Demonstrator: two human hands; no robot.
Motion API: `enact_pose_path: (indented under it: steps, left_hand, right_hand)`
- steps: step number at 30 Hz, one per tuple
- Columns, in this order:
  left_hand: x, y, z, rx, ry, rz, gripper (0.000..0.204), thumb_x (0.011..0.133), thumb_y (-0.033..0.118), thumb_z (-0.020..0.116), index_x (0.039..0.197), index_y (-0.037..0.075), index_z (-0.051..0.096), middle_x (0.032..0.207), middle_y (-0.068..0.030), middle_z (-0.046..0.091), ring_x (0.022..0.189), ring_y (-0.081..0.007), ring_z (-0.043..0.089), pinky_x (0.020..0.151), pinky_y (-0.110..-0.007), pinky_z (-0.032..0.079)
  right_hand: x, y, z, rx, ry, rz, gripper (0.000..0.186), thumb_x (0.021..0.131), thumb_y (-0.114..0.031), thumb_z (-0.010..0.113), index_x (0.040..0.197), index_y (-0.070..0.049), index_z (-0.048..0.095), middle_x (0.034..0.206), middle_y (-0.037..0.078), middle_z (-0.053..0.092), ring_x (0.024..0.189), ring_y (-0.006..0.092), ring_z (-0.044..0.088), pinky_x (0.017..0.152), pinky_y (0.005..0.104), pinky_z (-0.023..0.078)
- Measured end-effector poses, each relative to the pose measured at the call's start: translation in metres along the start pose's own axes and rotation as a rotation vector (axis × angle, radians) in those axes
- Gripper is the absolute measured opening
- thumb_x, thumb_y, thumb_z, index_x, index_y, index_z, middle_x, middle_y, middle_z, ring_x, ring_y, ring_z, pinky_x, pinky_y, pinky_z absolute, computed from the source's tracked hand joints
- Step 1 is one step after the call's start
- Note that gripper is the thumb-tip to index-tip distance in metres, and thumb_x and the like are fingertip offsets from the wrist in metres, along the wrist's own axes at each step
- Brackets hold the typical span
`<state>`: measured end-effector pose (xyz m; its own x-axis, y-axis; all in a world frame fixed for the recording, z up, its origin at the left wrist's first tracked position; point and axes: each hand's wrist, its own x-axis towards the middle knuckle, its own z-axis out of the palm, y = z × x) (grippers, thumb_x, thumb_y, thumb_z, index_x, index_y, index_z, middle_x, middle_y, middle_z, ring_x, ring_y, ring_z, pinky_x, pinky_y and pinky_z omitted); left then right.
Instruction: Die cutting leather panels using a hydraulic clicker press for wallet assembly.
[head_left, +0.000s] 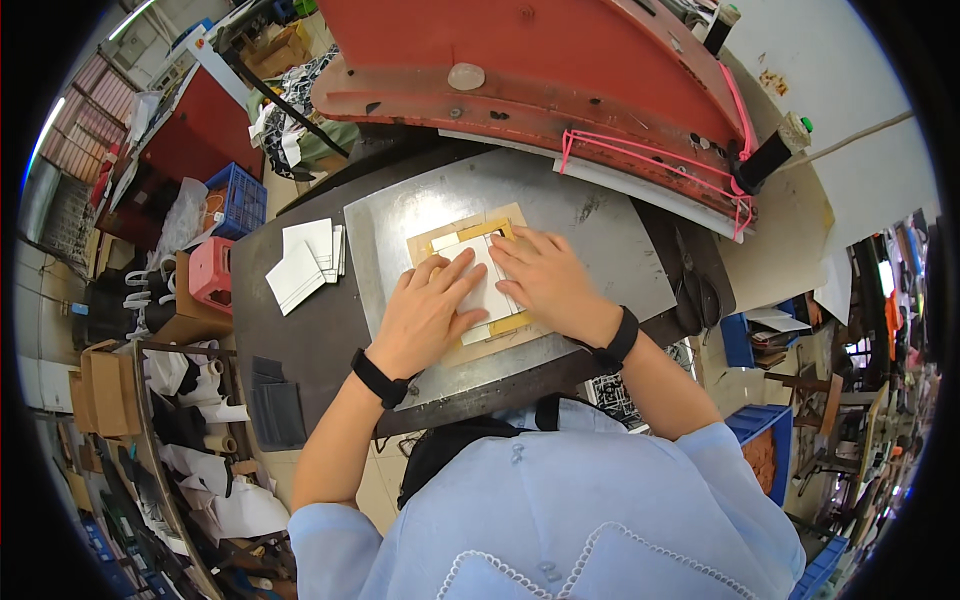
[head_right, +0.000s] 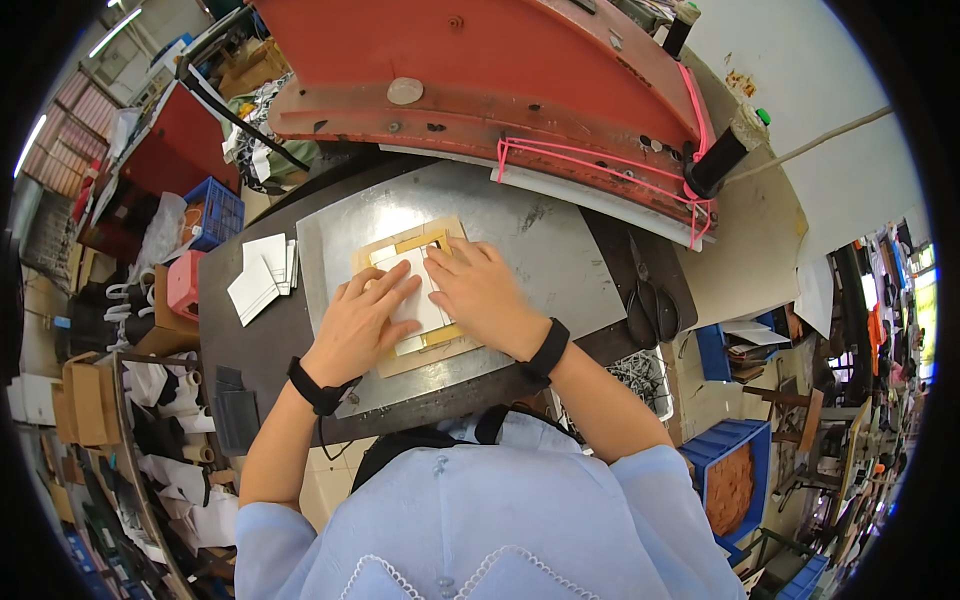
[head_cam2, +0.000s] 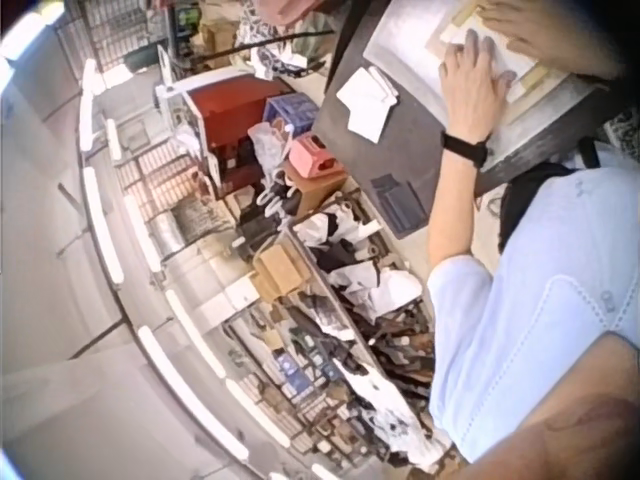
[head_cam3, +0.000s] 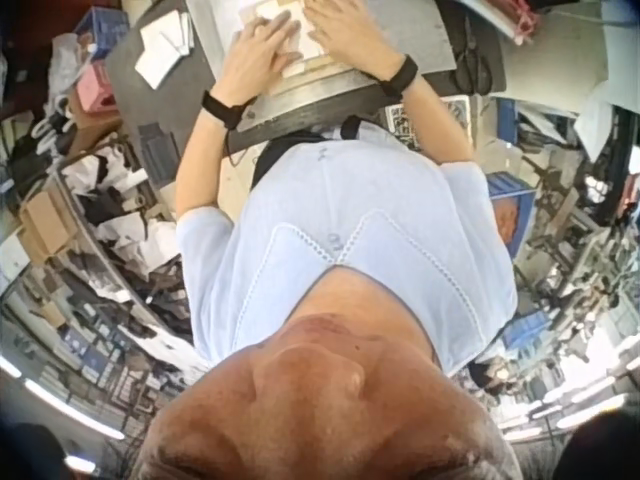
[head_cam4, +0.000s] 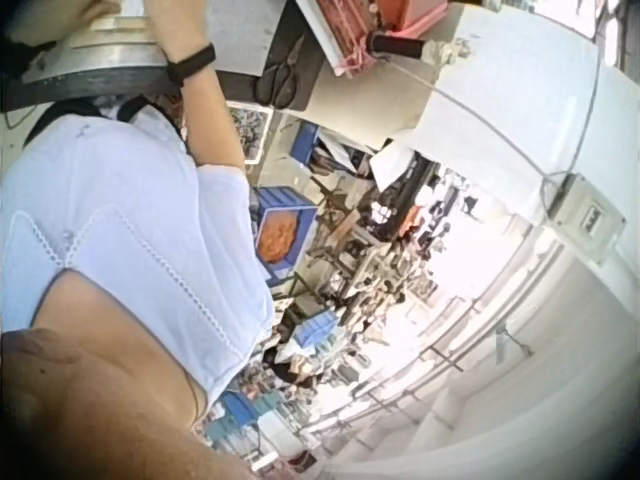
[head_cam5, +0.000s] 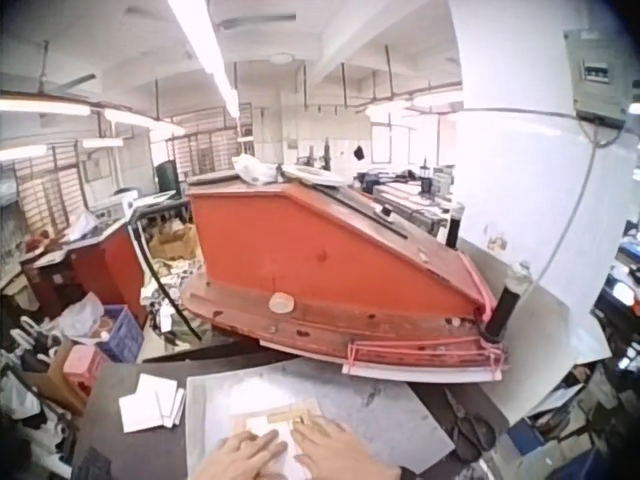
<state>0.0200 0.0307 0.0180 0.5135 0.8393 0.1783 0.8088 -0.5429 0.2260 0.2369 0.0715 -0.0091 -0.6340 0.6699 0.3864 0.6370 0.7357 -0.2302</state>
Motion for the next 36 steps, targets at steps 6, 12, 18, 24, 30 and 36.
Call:
enact_pose_path:
  steps: [6,12,18,24,30,36]
  left_hand:
    - [-0.002,0.002,0.0,0.056,-0.04,-0.015,0.057,0.085,0.039,0.068,0.134,0.013,0.054,0.143,-0.0047,0.05,0.122,-0.029,0.049,0.1,-0.043,0.041]
    - [-0.004,0.001,0.006,0.078,0.004,0.006,0.057,0.085,0.039,0.068,0.135,0.013,0.054,0.143,-0.0052,0.049,0.123,-0.0298,0.049,0.101,-0.043,0.04]
    - [-0.001,0.003,0.002,0.065,-0.03,0.003,0.056,0.086,0.038,0.068,0.134,0.012,0.055,0.143,-0.0064,0.05,0.124,-0.031,0.048,0.102,-0.044,0.039]
    - [-0.002,0.003,-0.002,0.045,-0.007,0.009,0.055,0.083,0.033,0.071,0.13,0.01,0.056,0.138,-0.0102,0.052,0.122,-0.0346,0.049,0.102,-0.045,0.039]
    - [-0.003,0.009,-0.018,-0.115,0.086,-0.054,0.059,0.084,0.034,0.071,0.133,0.006,0.054,0.147,-0.0154,0.043,0.129,-0.038,0.044,0.106,-0.046,0.037]
    - [-0.036,0.051,-0.046,-0.199,0.246,-0.027,0.055,0.083,0.029,0.073,0.13,0.006,0.056,0.148,-0.0174,0.041,0.128,-0.0395,0.045,0.106,-0.046,0.038]
  right_hand:
    - [-0.007,-0.006,-0.002,0.03,0.059,0.019,0.035,0.087,-0.021,0.062,0.117,-0.003,0.061,0.128,0.01,0.058,0.126,0.029,0.047,0.104,0.0421,0.037]
    - [-0.034,-0.026,-0.018,0.006,0.042,-0.075,0.028,0.081,-0.013,0.061,0.105,0.0,0.065,0.115,0.012,0.065,0.12,0.0291,0.052,0.104,0.0436,0.039]
    - [-0.043,-0.015,-0.017,0.157,0.029,-0.045,0.033,0.084,-0.009,0.059,0.115,-0.001,0.061,0.121,0.013,0.062,0.121,0.0307,0.051,0.107,0.0443,0.036]
    - [-0.057,0.07,-0.128,0.02,0.917,0.498,0.057,0.088,-0.017,0.069,0.136,0.003,0.044,0.138,0.02,0.046,0.131,0.0328,0.042,0.109,0.042,0.032]
    - [-0.059,0.166,-0.182,0.671,0.856,0.626,0.058,0.081,-0.024,0.078,0.123,0.005,0.05,0.115,0.013,0.059,0.106,0.0199,0.057,0.093,0.0324,0.044]
    - [-0.059,0.172,-0.165,0.628,0.932,0.663,0.04,0.079,-0.009,0.074,0.111,0.001,0.052,0.1,0.006,0.059,0.088,0.0147,0.057,0.08,0.0286,0.048]
